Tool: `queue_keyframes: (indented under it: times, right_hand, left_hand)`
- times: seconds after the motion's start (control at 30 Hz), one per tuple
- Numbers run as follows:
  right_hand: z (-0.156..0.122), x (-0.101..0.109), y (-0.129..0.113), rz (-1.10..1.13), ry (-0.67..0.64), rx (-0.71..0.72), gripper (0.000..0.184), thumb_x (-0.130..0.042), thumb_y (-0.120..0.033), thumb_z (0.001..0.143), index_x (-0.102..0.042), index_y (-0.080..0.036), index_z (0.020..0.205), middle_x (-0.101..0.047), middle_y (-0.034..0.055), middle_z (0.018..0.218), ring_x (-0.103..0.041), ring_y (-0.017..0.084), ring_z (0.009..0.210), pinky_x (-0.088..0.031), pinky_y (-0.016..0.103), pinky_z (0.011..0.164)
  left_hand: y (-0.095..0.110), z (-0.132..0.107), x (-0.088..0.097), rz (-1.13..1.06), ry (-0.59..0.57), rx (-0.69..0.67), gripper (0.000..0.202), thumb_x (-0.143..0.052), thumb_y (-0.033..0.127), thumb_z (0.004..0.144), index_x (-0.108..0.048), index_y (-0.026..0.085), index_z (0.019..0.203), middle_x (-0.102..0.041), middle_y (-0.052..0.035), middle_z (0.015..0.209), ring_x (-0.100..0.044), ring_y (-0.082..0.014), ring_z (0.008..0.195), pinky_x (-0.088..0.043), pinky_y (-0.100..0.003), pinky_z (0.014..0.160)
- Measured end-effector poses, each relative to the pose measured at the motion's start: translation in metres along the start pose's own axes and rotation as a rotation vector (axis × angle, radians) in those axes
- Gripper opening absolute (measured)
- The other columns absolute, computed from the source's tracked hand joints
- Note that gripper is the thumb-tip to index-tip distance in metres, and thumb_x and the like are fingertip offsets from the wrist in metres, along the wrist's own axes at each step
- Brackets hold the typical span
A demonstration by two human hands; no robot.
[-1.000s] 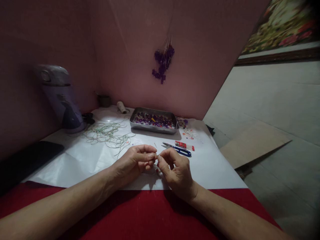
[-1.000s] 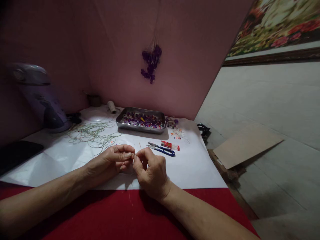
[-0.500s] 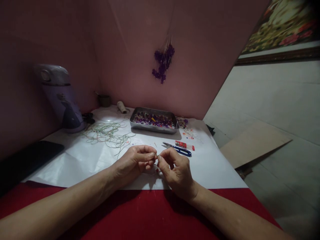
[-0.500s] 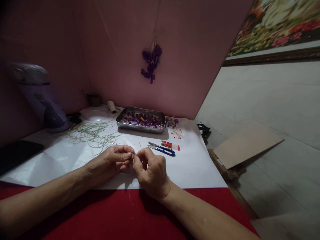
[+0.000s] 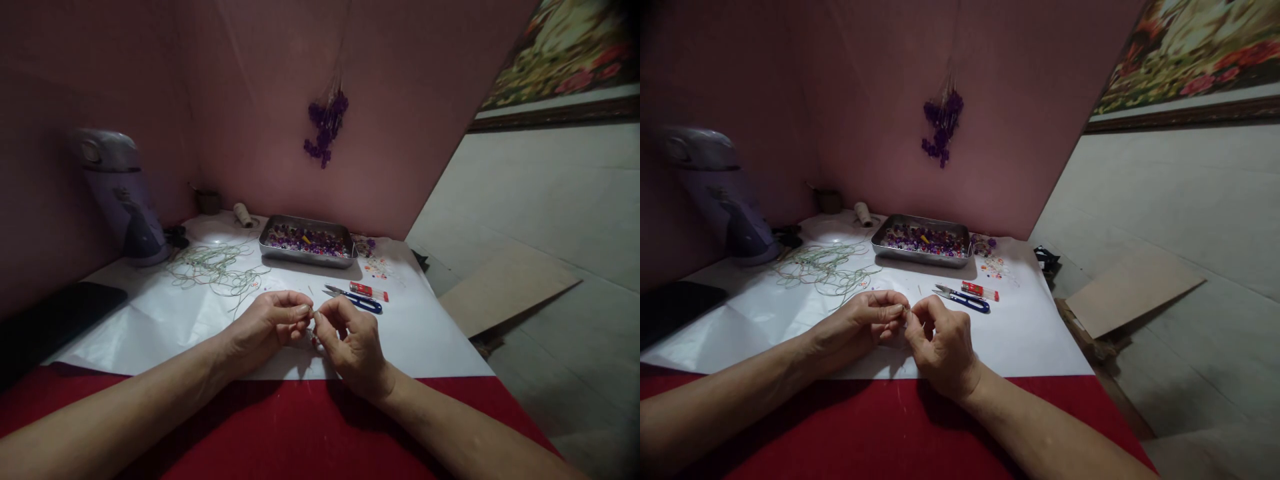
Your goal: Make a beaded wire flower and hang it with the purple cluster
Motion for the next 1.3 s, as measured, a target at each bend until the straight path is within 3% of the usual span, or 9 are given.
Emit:
queue_keyframes:
  times: [1.3]
  right_hand:
    - [0.001,0.0003,-0.003,-0.023,0.007,0.013,0.014,-0.052,-0.019,0.087,-0.051,-0.019,0.073,-0.054,-0.0041,0.056,-0.047,0.009,0.045,-0.037,0.023,0.046]
  left_hand:
    - [0.0002,-0.0017,-0.0046,0.021,-0.021,-0.006,0.014,-0.076,0.015,0.068,-0.066,0.007,0.075,-0.06,-0.0037,0.065,-0.052,-0.008,0.055,-0.037,-0.019,0.052]
Point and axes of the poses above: each hand's wrist, its own z-axis towards the middle knuckle, its own x-axis out of the back of the hand, y = z × x, the point moved 6 cm from there along z, towards the middle knuckle
